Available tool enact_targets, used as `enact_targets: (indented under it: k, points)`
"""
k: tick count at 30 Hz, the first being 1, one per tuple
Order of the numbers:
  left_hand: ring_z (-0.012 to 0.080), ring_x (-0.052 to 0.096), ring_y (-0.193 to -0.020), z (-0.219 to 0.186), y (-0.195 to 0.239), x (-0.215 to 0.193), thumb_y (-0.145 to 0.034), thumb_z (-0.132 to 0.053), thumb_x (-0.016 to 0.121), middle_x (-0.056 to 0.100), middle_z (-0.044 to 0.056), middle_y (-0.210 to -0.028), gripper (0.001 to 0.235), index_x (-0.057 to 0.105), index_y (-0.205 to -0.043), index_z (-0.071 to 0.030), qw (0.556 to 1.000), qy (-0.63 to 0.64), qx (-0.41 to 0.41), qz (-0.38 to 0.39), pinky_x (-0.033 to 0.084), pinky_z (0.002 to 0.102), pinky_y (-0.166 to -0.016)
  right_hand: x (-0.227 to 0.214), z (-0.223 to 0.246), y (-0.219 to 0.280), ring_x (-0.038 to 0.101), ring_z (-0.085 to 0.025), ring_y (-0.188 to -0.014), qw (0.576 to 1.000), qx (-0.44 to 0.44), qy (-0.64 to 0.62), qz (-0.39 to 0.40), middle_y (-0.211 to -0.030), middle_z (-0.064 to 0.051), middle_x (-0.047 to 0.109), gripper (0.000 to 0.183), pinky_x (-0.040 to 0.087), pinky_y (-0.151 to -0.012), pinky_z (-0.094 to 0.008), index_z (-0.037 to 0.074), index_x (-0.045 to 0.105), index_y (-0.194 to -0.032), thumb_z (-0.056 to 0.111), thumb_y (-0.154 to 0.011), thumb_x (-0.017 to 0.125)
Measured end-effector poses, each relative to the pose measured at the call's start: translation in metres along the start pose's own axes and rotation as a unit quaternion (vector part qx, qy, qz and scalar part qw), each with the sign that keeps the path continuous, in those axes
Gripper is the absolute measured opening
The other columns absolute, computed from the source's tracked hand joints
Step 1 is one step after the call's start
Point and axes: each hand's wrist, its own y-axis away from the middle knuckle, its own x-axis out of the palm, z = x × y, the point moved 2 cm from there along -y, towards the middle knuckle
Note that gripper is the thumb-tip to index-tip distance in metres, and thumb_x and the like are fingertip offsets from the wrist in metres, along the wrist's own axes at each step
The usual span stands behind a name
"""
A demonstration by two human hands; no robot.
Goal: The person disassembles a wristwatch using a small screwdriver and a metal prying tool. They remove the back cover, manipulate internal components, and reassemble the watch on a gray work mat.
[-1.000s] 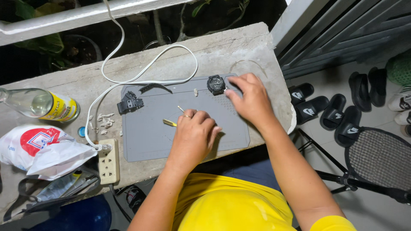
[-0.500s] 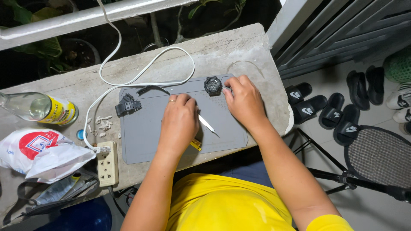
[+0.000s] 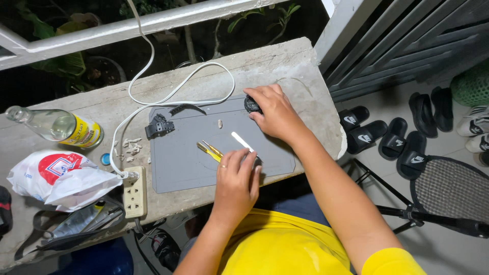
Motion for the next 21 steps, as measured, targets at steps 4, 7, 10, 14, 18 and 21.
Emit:
enact_targets:
  k: [4,7,10,14,18,21]
  points:
    - [0.0339,0.066,-0.1,0.003,0.022,0.006,-0.092,-0.017,0.067,0.066,0.012,-0.107,0.023,0.071,-0.111,-0.005,0.992,-0.011,0.066,-0.106,0.053,0.044,-0.087,-0.002,-0.005,0.005,0.059,-0.037,-0.115,0.987,-0.111,-0.055,-0.099,-0.122,-0.015,0.064,0.069,0.047,-0.103,-0.048,0.007,0.058,-0.141,0.017,-0.078,0.084]
    - [0.0316,0.067,-0.096,0.002,0.025,0.011,-0.091,-0.02,0.066,0.068,0.01,-0.102,0.023,0.072,-0.108,-0.005,0.986,-0.029,0.1,-0.128,0.054,0.043,-0.085,-0.022,0.022,0.024,0.066,-0.031,-0.113,0.971,-0.116,-0.117,-0.176,-0.128,-0.016,0.062,0.07,0.057,-0.095,-0.04,0.002,0.052,-0.146,0.021,-0.087,0.083]
    - [0.0339,0.067,-0.094,0.001,0.025,0.01,-0.091,-0.017,0.065,0.067,0.012,-0.101,0.022,0.071,-0.107,-0.003,0.983,-0.017,0.114,-0.142,0.054,0.046,-0.084,-0.019,0.031,0.042,0.071,-0.024,-0.101,0.948,-0.082,-0.224,-0.212,-0.129,-0.015,0.064,0.073,0.061,-0.084,-0.029,0.0,0.051,-0.147,0.014,-0.085,0.088]
    - [0.0354,0.067,-0.092,0.0,0.022,0.006,-0.091,-0.015,0.064,0.066,0.013,-0.099,0.023,0.069,-0.109,-0.001,0.983,0.014,0.108,-0.147,0.055,0.047,-0.083,-0.007,0.034,0.052,0.066,-0.016,-0.107,0.86,-0.023,-0.483,-0.164,-0.136,-0.016,0.059,0.09,0.06,-0.093,-0.027,0.002,0.036,-0.153,-0.004,-0.079,0.087]
    - [0.0366,0.067,-0.09,0.003,0.025,0.01,-0.093,-0.011,0.063,0.065,0.015,-0.101,0.026,0.064,-0.115,0.003,0.98,0.04,0.061,-0.184,0.055,0.047,-0.083,-0.012,0.038,0.067,0.068,-0.015,-0.112,0.774,0.015,-0.624,-0.103,-0.139,-0.015,0.062,0.092,0.06,-0.096,-0.024,0.004,0.039,-0.152,-0.011,-0.074,0.084]
    - [0.0367,0.065,-0.09,0.007,0.027,0.013,-0.093,-0.011,0.064,0.063,0.015,-0.1,0.029,0.062,-0.119,0.003,0.981,0.033,0.041,-0.188,0.053,0.047,-0.083,-0.014,0.038,0.075,0.067,-0.02,-0.118,0.706,0.026,-0.703,-0.085,-0.143,-0.016,0.06,0.087,0.06,-0.1,-0.03,0.005,0.04,-0.152,-0.012,-0.076,0.079]
